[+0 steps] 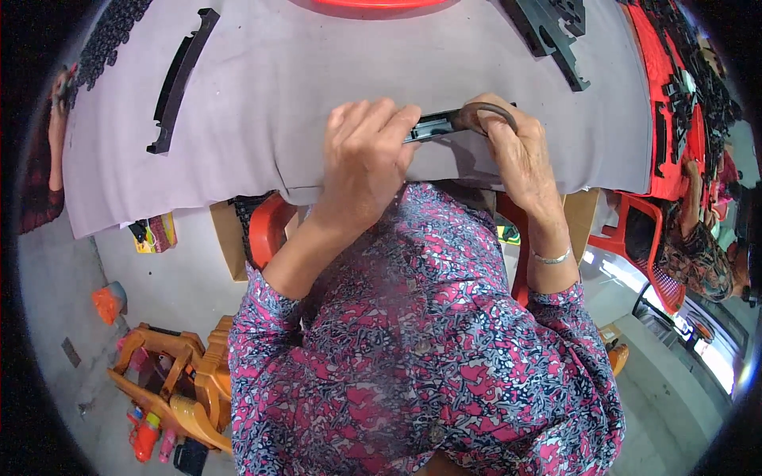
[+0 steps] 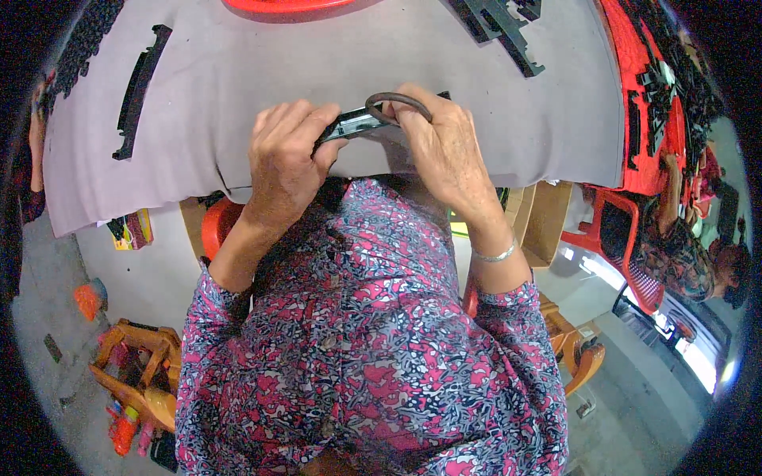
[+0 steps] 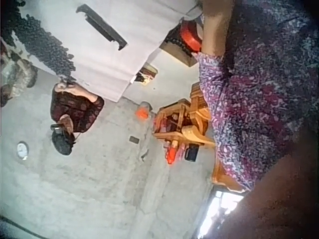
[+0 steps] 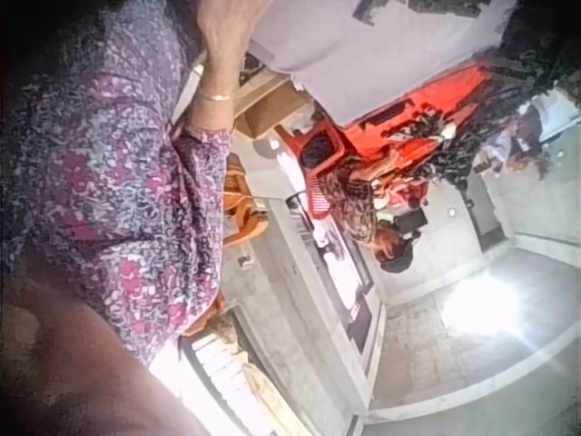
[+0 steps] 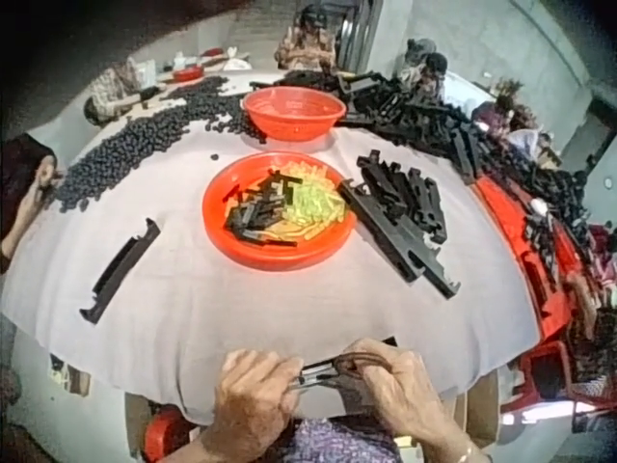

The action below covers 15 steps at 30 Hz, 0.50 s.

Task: The person assembles toy gun components by inserting internal parts into plastic frames by hand and positioning them with a metal hook tool.

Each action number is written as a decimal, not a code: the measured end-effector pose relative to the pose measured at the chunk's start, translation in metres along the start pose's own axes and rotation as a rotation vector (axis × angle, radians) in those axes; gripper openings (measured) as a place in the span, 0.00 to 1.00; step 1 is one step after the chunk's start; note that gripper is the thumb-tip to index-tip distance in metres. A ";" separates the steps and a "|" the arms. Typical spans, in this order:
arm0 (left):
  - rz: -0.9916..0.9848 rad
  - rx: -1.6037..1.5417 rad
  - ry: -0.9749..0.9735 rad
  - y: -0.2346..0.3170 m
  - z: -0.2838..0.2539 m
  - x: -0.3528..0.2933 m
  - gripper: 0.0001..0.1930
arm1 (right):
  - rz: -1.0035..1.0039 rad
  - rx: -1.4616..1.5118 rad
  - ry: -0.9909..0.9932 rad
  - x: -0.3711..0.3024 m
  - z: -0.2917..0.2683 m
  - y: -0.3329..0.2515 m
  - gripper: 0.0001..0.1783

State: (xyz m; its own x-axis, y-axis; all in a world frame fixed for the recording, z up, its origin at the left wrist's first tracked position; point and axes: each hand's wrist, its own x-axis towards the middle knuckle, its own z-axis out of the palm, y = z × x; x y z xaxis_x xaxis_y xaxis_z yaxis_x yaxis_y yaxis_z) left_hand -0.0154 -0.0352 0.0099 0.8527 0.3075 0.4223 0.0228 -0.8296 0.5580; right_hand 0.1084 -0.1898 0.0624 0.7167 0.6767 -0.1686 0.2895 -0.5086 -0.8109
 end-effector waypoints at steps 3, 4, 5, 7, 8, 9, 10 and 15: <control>0.006 -0.004 0.001 0.001 -0.001 -0.002 0.18 | -0.068 -0.073 -0.017 0.001 -0.003 -0.003 0.15; 0.009 -0.006 0.002 0.001 -0.001 -0.002 0.18 | -0.070 -0.074 -0.017 0.000 -0.002 -0.001 0.15; 0.009 -0.005 0.003 0.001 -0.002 -0.002 0.18 | -0.080 -0.091 0.052 -0.002 0.000 0.001 0.14; -0.007 -0.033 -0.017 0.001 -0.004 -0.001 0.18 | -0.090 -0.109 0.120 -0.003 0.001 0.002 0.14; -0.008 -0.034 -0.017 0.000 -0.005 -0.001 0.18 | -0.170 -0.063 0.093 -0.002 0.000 0.003 0.12; 0.004 -0.045 -0.031 -0.001 -0.005 -0.001 0.19 | -0.250 -0.018 0.066 -0.001 -0.001 0.003 0.11; 0.019 -0.057 -0.044 -0.004 -0.005 0.000 0.21 | -0.250 -0.019 0.066 0.002 0.000 0.003 0.11; 0.096 -0.157 -0.016 -0.018 -0.010 0.004 0.34 | -0.531 -0.141 -0.259 0.011 0.013 -0.012 0.07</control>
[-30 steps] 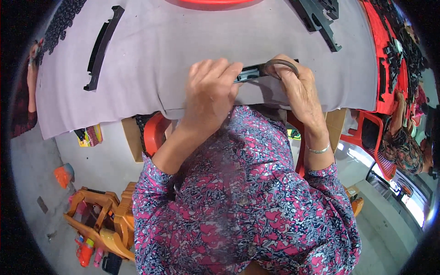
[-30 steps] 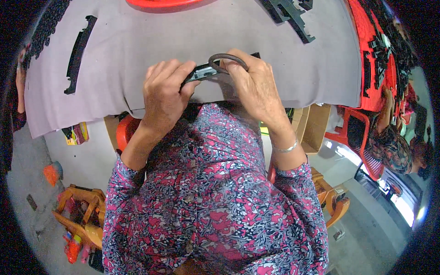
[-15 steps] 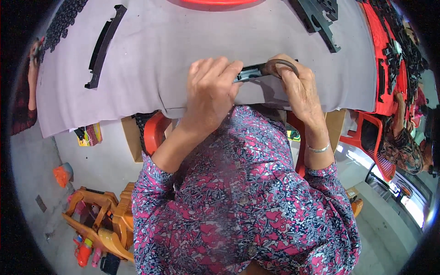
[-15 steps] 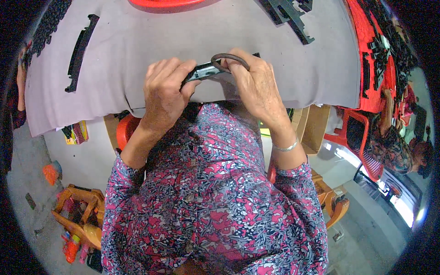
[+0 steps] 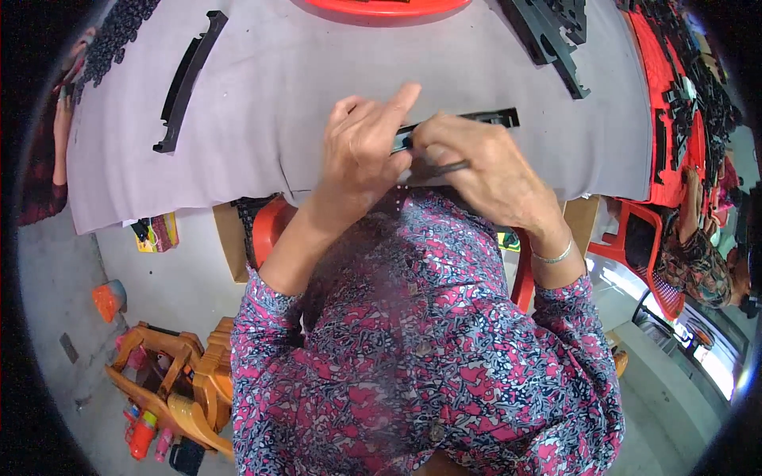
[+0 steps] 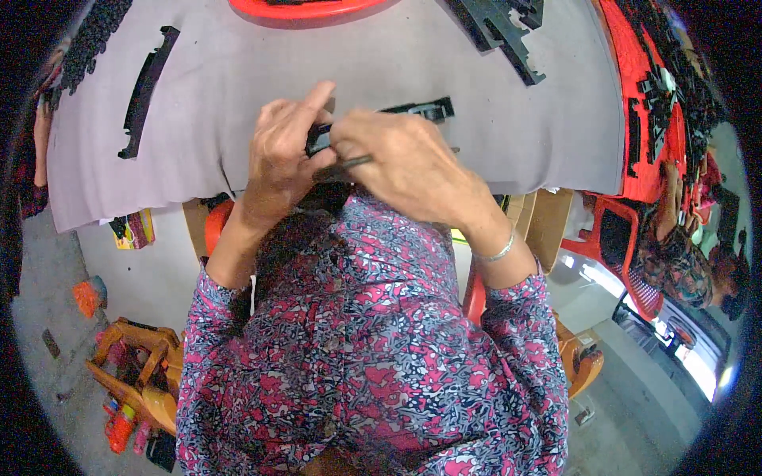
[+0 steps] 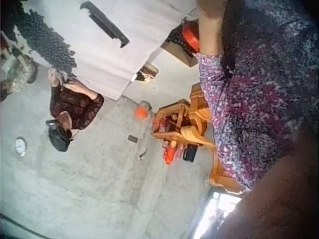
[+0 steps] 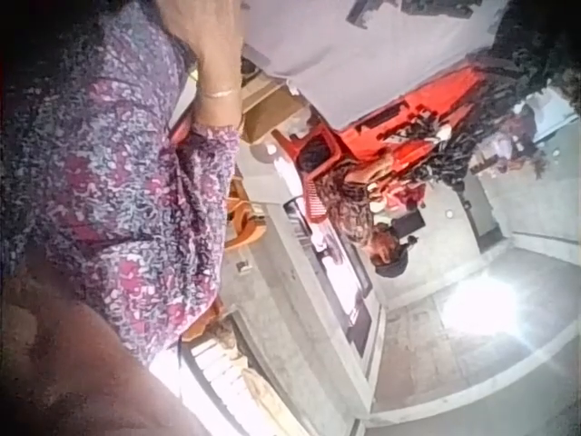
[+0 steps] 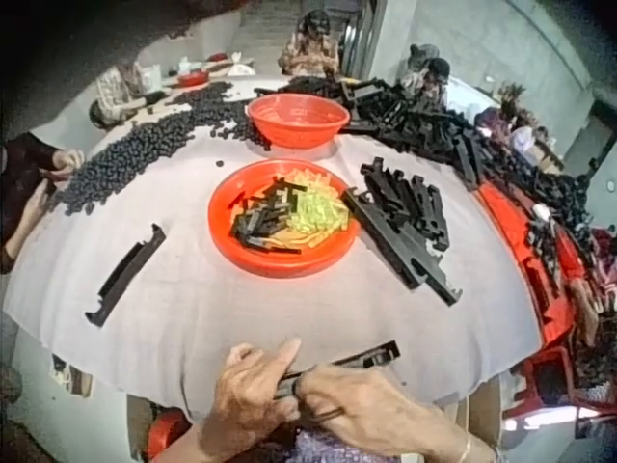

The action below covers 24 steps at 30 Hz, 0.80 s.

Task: The person assembles toy gun components by inserting internal parts into plastic frames by hand and positioning them with a metal hook tool.

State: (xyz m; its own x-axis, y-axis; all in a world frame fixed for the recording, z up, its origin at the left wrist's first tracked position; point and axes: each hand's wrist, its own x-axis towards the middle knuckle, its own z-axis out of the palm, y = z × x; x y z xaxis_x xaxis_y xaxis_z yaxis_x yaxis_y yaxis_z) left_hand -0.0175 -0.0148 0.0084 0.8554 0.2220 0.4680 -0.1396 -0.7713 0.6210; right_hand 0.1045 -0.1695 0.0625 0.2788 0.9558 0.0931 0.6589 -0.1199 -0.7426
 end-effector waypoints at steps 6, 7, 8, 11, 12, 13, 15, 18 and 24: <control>0.111 -0.068 0.006 -0.022 0.009 0.002 0.38 | -0.061 -0.286 -0.186 0.011 0.003 -0.006 0.10; 0.121 -0.067 0.004 -0.024 0.009 0.001 0.38 | -0.072 -0.292 -0.180 0.012 0.003 -0.007 0.10; 0.129 -0.055 0.012 -0.023 0.009 0.001 0.38 | -0.096 -0.287 -0.203 0.014 0.003 -0.008 0.11; 0.114 -0.022 0.008 -0.018 0.007 0.000 0.39 | -0.139 -0.351 -0.247 0.016 0.006 -0.011 0.11; 0.099 -0.054 -0.024 -0.017 0.004 0.001 0.36 | -0.147 -0.364 -0.253 0.016 0.007 -0.010 0.11; 0.078 -0.084 -0.055 -0.016 0.003 0.000 0.34 | -0.158 -0.374 -0.261 0.016 0.008 -0.010 0.11; 0.085 -0.067 -0.035 -0.019 0.006 -0.001 0.34 | -0.200 -0.354 -0.275 0.017 0.007 -0.008 0.12; 0.087 -0.154 -0.040 -0.020 0.008 -0.006 0.35 | -0.146 -0.325 -0.352 0.021 0.005 -0.012 0.14; 0.083 -0.113 -0.020 -0.020 0.011 -0.006 0.37 | -0.124 -0.307 -0.296 0.020 0.004 -0.016 0.12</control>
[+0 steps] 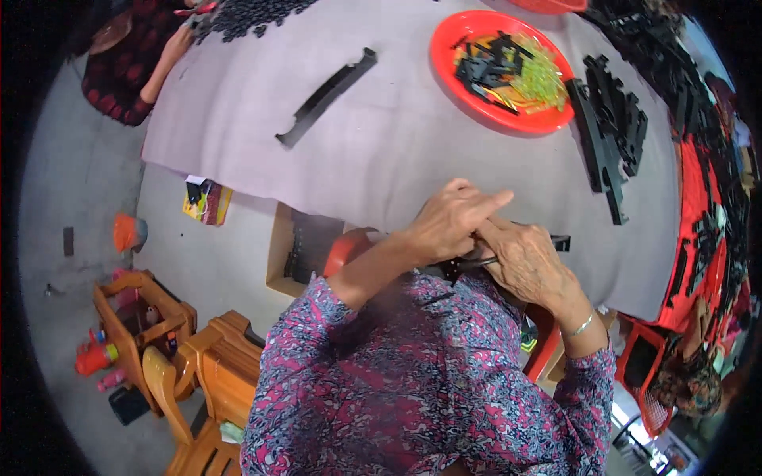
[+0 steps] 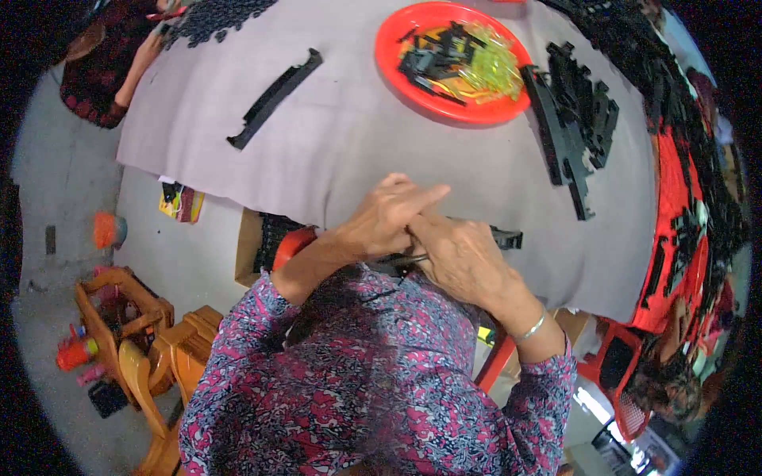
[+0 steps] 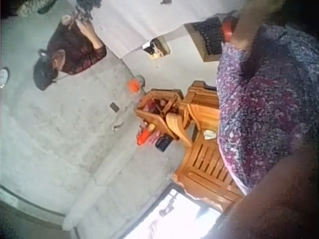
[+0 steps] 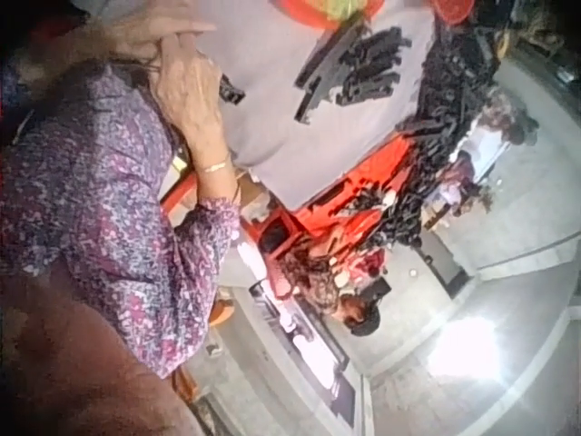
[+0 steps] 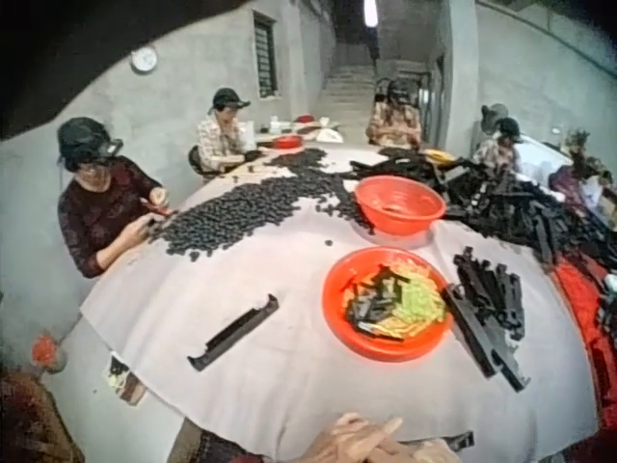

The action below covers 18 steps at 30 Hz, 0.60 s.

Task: The person assembles toy gun components by inserting internal parts into plastic frames by hand and positioning them with a metal hook tool.

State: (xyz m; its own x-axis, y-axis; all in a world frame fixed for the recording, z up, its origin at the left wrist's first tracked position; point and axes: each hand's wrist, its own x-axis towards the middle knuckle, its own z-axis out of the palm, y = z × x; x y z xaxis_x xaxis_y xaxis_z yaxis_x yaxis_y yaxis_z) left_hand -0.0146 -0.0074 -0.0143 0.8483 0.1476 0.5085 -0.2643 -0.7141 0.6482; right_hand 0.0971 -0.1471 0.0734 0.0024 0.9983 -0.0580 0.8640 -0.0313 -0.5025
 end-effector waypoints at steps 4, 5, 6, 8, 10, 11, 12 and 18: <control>-0.027 0.066 -0.006 -0.005 -0.015 -0.004 0.32 | 0.035 0.085 0.187 -0.002 -0.018 -0.007 0.08; -0.050 0.108 -0.053 -0.004 -0.026 -0.005 0.29 | 0.044 0.148 0.324 -0.004 -0.025 -0.008 0.08; -0.056 0.117 -0.051 -0.002 -0.039 -0.007 0.29 | 0.034 0.153 0.323 -0.007 -0.034 -0.009 0.08; -0.220 0.223 -0.021 0.000 -0.067 -0.012 0.21 | 0.140 0.101 0.555 -0.014 -0.049 -0.008 0.07; -0.257 0.282 0.099 -0.009 -0.086 -0.021 0.19 | 0.236 0.225 0.593 -0.022 -0.053 -0.001 0.06; -0.295 0.342 0.225 -0.013 -0.095 -0.024 0.18 | 0.327 0.350 0.627 -0.025 -0.055 0.003 0.05; -0.351 0.370 0.302 -0.019 -0.103 -0.027 0.18 | 0.313 0.396 0.641 -0.025 -0.049 0.015 0.05; -0.540 0.803 0.557 -0.058 -0.133 -0.036 0.17 | 0.511 0.341 0.580 -0.025 0.001 0.056 0.10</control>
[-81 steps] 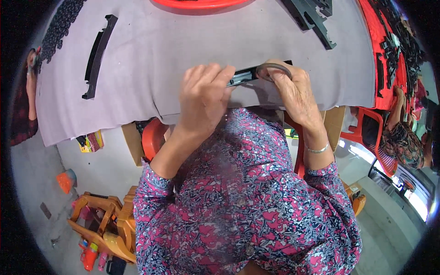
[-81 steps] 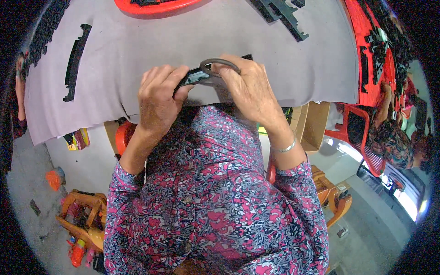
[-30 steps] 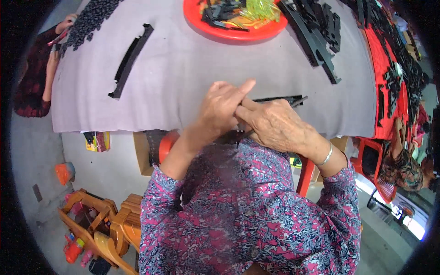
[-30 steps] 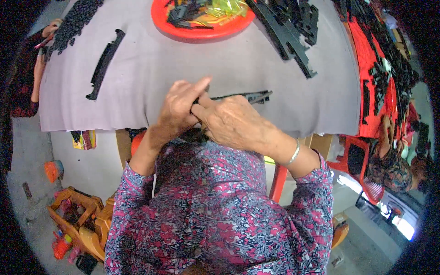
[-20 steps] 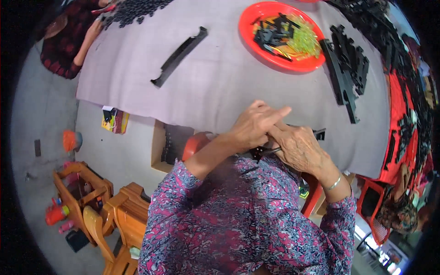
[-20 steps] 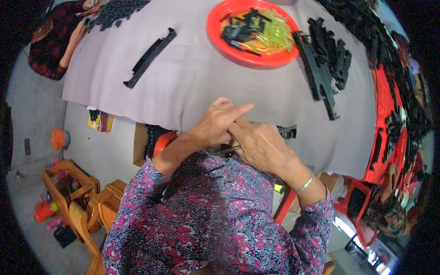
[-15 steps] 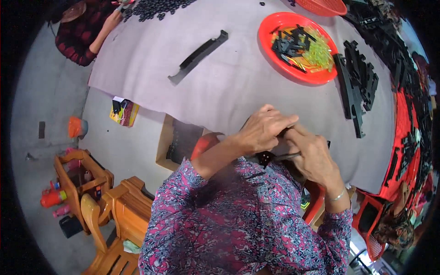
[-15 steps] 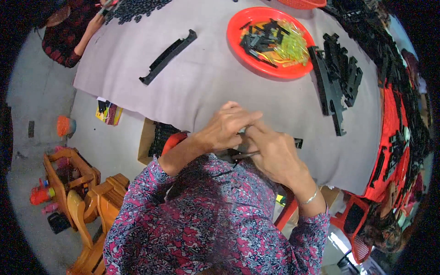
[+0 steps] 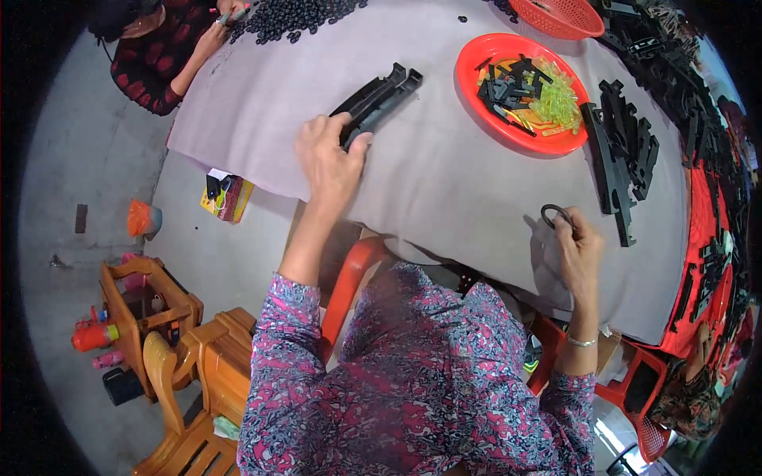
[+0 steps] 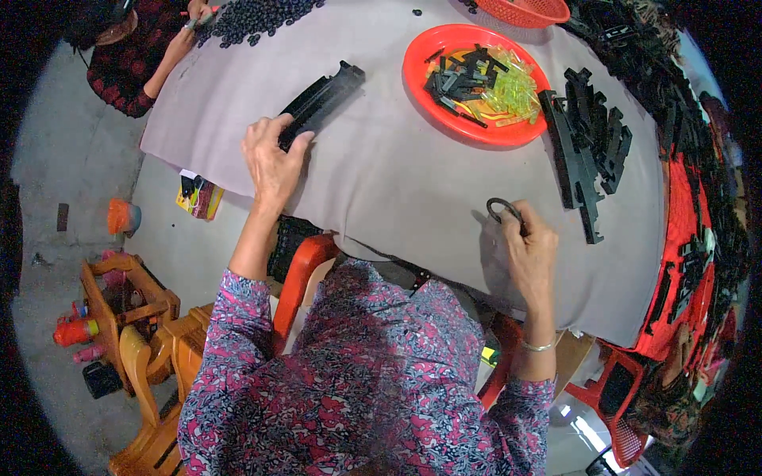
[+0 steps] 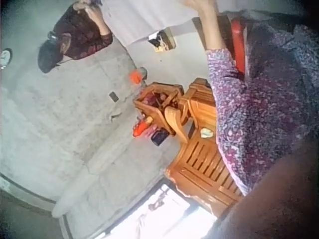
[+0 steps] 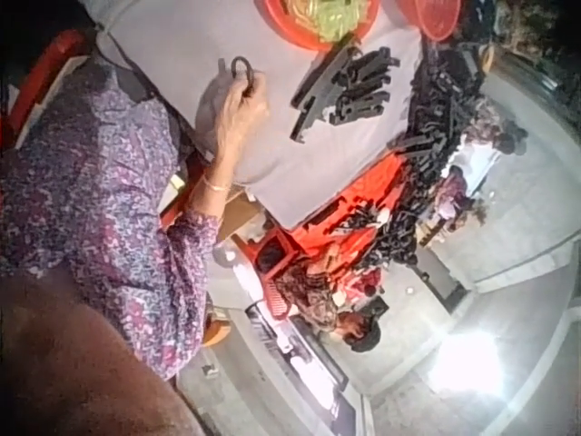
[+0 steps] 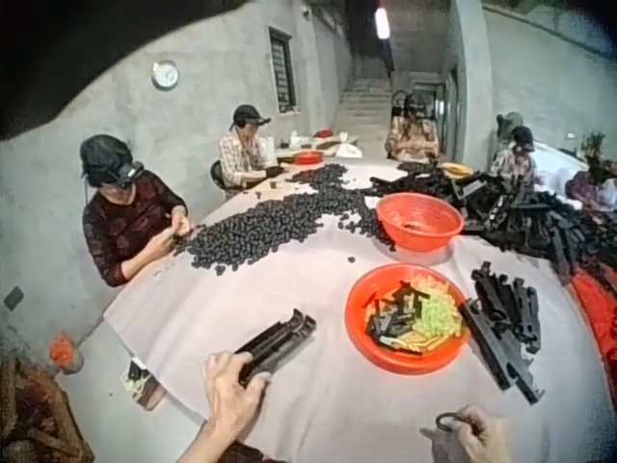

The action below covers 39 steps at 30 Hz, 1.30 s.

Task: The person assembles toy gun components by inserting internal parts into plastic frames by hand and positioning them with a metal hook tool.

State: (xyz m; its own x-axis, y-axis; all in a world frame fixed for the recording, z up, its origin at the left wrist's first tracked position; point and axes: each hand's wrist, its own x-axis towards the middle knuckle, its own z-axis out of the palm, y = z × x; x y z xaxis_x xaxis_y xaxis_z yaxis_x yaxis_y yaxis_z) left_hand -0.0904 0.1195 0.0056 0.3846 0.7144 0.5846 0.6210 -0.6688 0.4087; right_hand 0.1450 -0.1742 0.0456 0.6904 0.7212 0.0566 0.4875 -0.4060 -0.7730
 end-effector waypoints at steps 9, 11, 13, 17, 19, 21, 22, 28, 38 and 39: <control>0.042 0.075 -0.005 -0.011 0.010 0.004 0.24 | 0.049 -0.167 -0.037 -0.008 0.016 0.005 0.13; 0.108 0.180 -0.049 -0.012 0.007 0.006 0.25 | 0.047 -0.187 -0.046 -0.007 0.016 0.004 0.13; 0.043 0.223 -0.106 -0.012 0.007 0.007 0.27 | 0.045 -0.206 -0.054 -0.007 0.016 0.000 0.13; 0.031 0.224 -0.148 -0.019 0.002 0.004 0.25 | 0.088 -0.171 -0.015 -0.008 0.016 -0.003 0.14; 0.091 0.176 -0.084 -0.024 0.005 0.001 0.23 | 0.089 -0.146 0.022 -0.010 0.014 0.000 0.14; 0.090 0.162 -0.066 -0.031 0.002 0.001 0.23 | 0.015 -0.194 0.108 -0.011 0.010 0.007 0.13; 0.083 0.150 -0.049 -0.035 0.002 -0.001 0.23 | 0.033 -0.206 0.125 -0.011 0.008 0.010 0.13; 0.119 0.398 0.077 -0.102 -0.027 -0.002 0.21 | -0.014 -0.314 0.270 -0.003 -0.004 0.038 0.13; -0.165 0.626 0.020 -0.179 -0.041 0.001 0.25 | 0.119 -0.264 0.299 0.000 -0.021 0.050 0.10; -0.166 0.627 0.018 -0.177 -0.040 -0.002 0.25 | 0.058 -0.281 0.376 0.002 -0.022 0.050 0.11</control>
State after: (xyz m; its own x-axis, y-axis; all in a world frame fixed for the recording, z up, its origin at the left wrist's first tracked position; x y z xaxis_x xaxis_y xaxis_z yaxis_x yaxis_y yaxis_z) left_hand -0.2287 0.2284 -0.0395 0.2414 0.7905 0.5629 0.9542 -0.2991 0.0108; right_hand 0.1822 -0.2055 0.0214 0.8414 0.4603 0.2831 0.5320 -0.6131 -0.5840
